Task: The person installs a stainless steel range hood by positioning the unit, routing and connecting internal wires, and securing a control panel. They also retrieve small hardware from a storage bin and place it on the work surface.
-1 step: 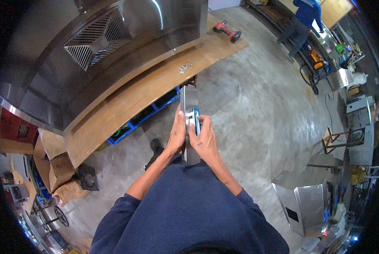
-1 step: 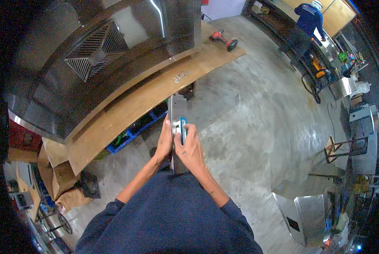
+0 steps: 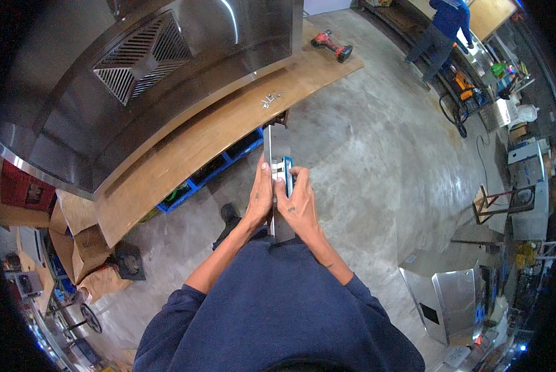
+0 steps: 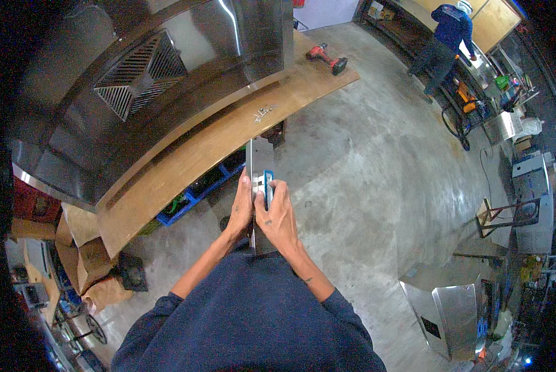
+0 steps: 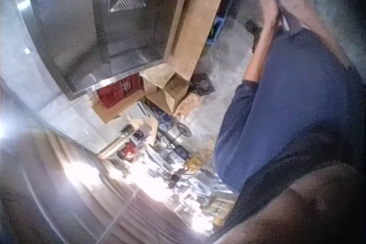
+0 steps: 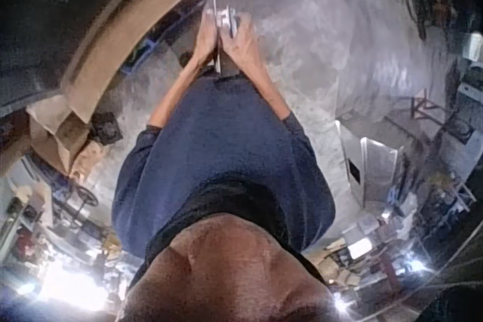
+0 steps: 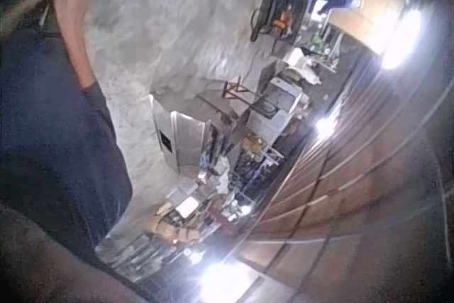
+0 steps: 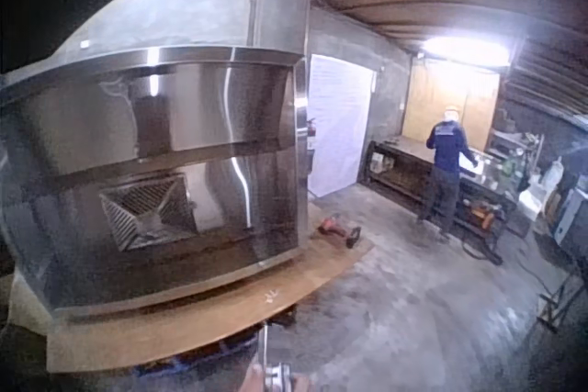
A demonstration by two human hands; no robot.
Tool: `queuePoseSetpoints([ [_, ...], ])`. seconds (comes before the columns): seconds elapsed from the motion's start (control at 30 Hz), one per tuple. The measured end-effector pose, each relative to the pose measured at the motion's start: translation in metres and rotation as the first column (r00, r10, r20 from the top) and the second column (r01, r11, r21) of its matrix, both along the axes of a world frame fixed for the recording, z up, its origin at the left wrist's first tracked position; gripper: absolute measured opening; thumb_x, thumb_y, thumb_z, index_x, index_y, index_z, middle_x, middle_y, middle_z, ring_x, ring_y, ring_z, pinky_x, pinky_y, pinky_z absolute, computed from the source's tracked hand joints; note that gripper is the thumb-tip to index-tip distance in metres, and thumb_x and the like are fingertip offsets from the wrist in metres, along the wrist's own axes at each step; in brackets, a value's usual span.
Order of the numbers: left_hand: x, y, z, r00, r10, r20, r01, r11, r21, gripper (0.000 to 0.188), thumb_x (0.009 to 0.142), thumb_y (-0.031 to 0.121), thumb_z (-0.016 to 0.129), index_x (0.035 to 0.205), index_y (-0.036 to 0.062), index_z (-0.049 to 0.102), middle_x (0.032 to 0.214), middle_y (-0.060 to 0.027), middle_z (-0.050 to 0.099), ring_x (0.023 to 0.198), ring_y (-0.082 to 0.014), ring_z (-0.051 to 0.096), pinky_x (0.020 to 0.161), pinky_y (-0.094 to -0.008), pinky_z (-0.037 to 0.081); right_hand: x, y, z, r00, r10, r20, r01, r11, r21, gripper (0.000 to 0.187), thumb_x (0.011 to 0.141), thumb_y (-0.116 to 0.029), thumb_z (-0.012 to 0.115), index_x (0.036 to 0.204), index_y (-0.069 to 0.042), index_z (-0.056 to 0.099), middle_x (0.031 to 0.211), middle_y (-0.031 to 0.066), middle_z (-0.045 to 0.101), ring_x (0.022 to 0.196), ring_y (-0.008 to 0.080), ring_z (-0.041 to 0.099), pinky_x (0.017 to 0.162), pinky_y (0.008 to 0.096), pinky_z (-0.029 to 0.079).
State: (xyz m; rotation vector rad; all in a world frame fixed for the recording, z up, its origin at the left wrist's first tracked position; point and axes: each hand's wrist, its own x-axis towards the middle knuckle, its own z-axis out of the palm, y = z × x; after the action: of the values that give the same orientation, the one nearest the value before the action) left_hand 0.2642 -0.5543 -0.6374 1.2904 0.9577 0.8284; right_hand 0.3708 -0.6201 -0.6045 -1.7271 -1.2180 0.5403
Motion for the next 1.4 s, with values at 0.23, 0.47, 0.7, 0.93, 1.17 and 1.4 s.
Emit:
queuePoseSetpoints([
  [0.23, -0.002, 0.001, -0.007, 0.994, -0.037, 0.101, 0.038, 0.999, -0.010, 0.066, 0.115, 0.048, 0.022, 0.163, 0.0042, 0.027, 0.155, -0.0151, 0.042, 0.139, -0.0241, 0.043, 0.118, -0.0358, 0.034, -0.009, 0.004, 0.003, 0.995, -0.031, 0.097, 0.023, 0.997, 0.077, 0.036, 0.102, -0.019, 0.061, 0.125, 0.006, 0.046, 0.118, 0.0291, 0.049, 0.102, 0.0501, 0.060, 0.084, 0.0542, 0.052],
  [0.47, -0.001, -0.007, -0.023, 0.987, -0.101, 0.127, 0.112, 0.990, -0.081, 0.052, 0.116, 0.041, 0.028, 0.147, 0.0027, 0.044, 0.136, -0.0117, 0.052, 0.126, -0.0206, 0.048, 0.112, -0.0357, 0.039, -0.019, -0.005, -0.024, 0.954, -0.226, 0.196, 0.185, 0.961, 0.207, 0.035, 0.103, -0.022, 0.059, 0.122, 0.005, 0.049, 0.112, 0.0312, 0.054, 0.098, 0.0510, 0.057, 0.085, 0.0562, 0.049],
  [0.7, -0.019, -0.012, -0.048, 0.870, -0.339, 0.357, 0.474, 0.774, -0.421, 0.053, 0.113, 0.051, 0.037, 0.145, 0.0108, 0.050, 0.137, -0.0073, 0.057, 0.127, -0.0215, 0.056, 0.110, -0.0378, 0.045, -0.051, -0.050, -0.030, 0.854, -0.492, 0.169, 0.457, 0.865, 0.207, 0.035, 0.102, -0.018, 0.058, 0.128, 0.003, 0.050, 0.122, 0.0267, 0.050, 0.104, 0.0473, 0.055, 0.087, 0.0557, 0.049],
  [0.93, 0.003, -0.036, 0.005, 0.607, -0.769, 0.200, 0.788, 0.549, -0.280, 0.054, 0.106, 0.036, 0.061, 0.150, 0.0098, 0.047, 0.134, -0.0060, 0.058, 0.122, -0.0191, 0.057, 0.103, -0.0345, 0.046, -0.083, -0.100, -0.028, 0.564, -0.824, 0.051, 0.799, 0.560, 0.218, 0.048, 0.099, -0.015, 0.065, 0.142, -0.002, 0.047, 0.134, 0.0237, 0.047, 0.121, 0.0437, 0.053, 0.098, 0.0502, 0.051],
  [1.17, 0.001, -0.047, 0.010, 0.150, -0.935, 0.323, 0.925, 0.017, -0.380, 0.049, 0.107, 0.027, 0.061, 0.148, 0.0061, 0.045, 0.124, -0.0094, 0.063, 0.104, -0.0176, 0.066, 0.087, -0.0332, 0.056, -0.146, -0.116, -0.035, 0.079, -0.728, -0.681, 0.951, 0.259, -0.166, 0.071, 0.103, -0.048, 0.063, 0.150, 0.001, 0.041, 0.135, 0.0272, 0.057, 0.120, 0.0342, 0.059, 0.100, 0.0440, 0.049],
  [1.4, 0.018, -0.050, 0.063, -0.187, -0.947, 0.260, 0.895, -0.273, -0.354, 0.058, 0.106, 0.036, 0.063, 0.149, 0.0022, 0.042, 0.125, -0.0130, 0.062, 0.107, -0.0185, 0.065, 0.087, -0.0323, 0.056, -0.163, -0.096, 0.007, -0.175, -0.611, -0.772, 0.985, -0.115, -0.132, 0.058, 0.103, -0.053, 0.061, 0.126, 0.000, 0.059, 0.097, 0.0075, 0.065, 0.086, 0.0125, 0.061, 0.070, 0.0285, 0.049],
])
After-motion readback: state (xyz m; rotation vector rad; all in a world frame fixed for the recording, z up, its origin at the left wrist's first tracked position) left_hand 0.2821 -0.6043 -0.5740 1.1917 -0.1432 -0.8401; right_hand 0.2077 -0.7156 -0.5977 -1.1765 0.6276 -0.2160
